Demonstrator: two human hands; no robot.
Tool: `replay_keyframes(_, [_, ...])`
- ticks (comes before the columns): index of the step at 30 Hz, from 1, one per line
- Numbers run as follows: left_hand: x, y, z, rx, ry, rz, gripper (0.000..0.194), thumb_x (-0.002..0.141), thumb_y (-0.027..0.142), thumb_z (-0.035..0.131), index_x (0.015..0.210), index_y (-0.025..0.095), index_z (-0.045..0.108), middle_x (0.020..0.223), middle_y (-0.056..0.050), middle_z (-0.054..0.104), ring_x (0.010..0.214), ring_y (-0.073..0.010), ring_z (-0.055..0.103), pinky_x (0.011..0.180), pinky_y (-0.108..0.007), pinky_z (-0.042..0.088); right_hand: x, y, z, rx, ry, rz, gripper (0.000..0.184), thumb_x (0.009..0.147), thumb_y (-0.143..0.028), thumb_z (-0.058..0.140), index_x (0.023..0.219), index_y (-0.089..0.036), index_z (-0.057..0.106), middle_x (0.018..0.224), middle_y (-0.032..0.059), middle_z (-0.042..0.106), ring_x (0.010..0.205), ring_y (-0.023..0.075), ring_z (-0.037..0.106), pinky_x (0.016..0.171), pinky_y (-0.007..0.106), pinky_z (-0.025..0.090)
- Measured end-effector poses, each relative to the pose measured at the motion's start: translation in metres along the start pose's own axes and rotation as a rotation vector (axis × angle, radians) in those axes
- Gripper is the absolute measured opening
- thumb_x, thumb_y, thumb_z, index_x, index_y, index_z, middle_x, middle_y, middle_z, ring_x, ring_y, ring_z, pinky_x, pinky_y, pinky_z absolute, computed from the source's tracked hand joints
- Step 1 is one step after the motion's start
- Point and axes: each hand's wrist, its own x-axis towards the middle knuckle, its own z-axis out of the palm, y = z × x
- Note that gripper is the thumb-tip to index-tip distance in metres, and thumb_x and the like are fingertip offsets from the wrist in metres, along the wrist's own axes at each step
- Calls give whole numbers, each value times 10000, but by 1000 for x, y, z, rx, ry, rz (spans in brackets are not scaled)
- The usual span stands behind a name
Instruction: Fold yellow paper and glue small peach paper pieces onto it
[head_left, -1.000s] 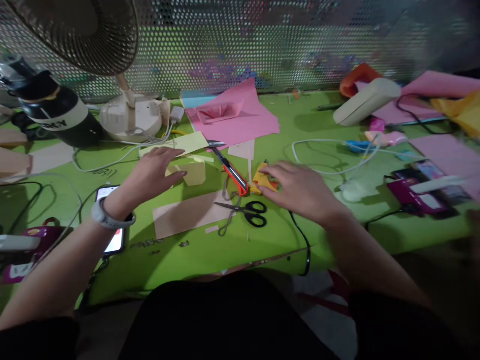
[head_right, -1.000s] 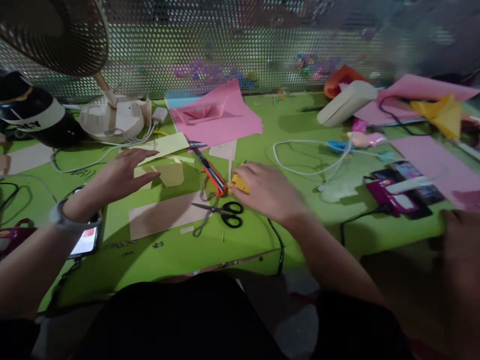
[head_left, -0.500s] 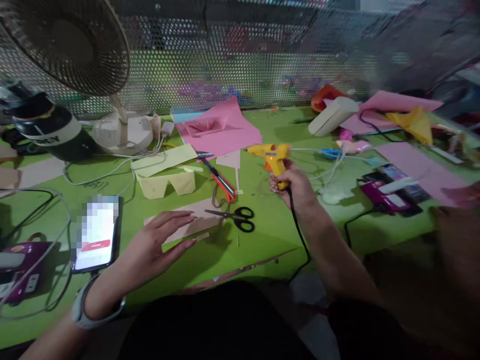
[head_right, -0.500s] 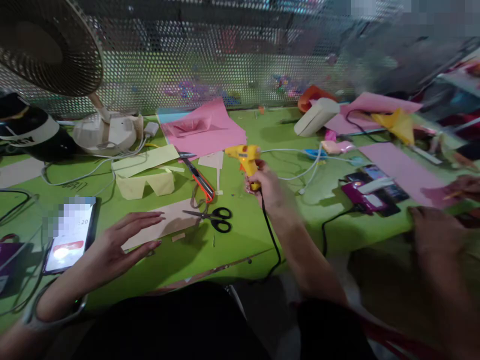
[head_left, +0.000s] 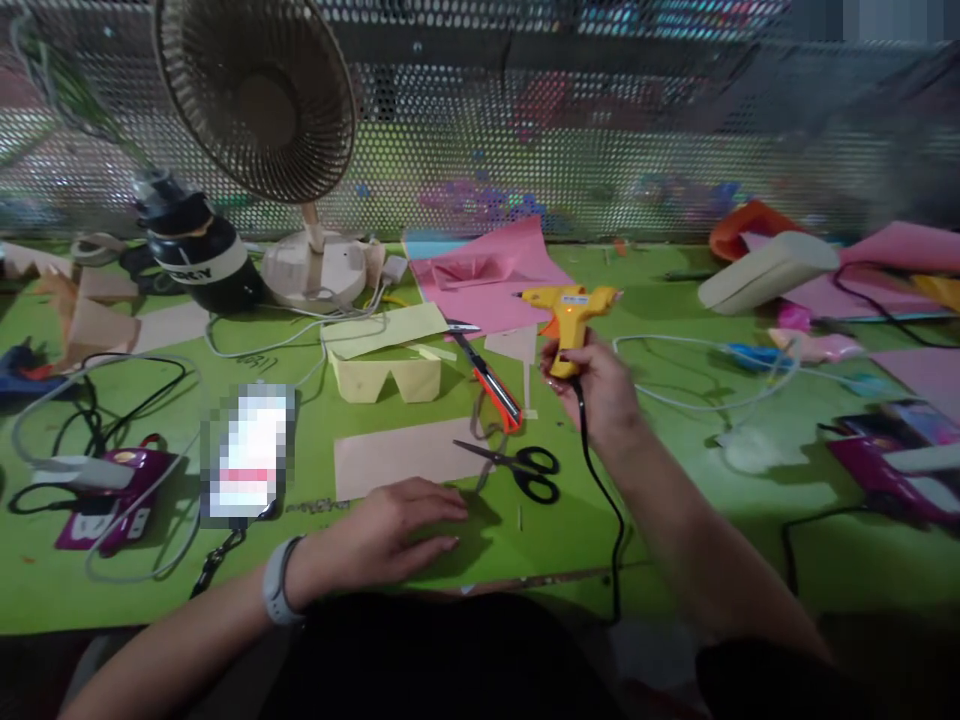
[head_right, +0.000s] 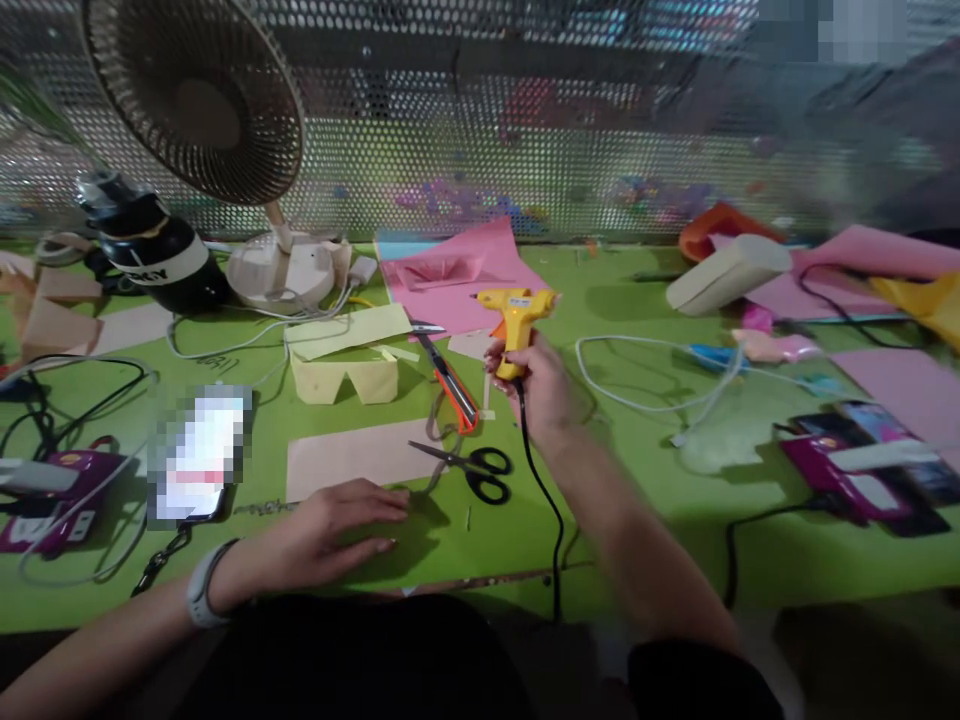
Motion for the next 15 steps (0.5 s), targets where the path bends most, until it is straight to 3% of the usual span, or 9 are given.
replay_keyframes(6, [0,-1,5,-139,-9,35,305,946,218,544,1231,152,629,1196,-109,693,1192,-202,598,1038,-354,489,11,-17,21,-56,-119,-45,383,548,-121,566,918,-222,572,935,3,668,857,150,640,559,211,499])
replay_keyframes(10, [0,-1,7,-153,-12,19,296,940,215,552,1214,153,644,1179,-106,703,1174,-200,610,1038,-359,489,36,-26,61,28,-219,-61,390,556,-126,514,928,-241,546,904,-12,674,828,151,644,612,248,529])
replay_keyframes(15, [-1,-3,8,-130,-34,17,281,945,221,538,1197,172,653,1150,-98,715,1143,-203,629,1028,-362,490,68,-17,95,153,-167,-52,381,514,-124,479,875,-233,539,801,-30,656,715,121,615,550,205,476])
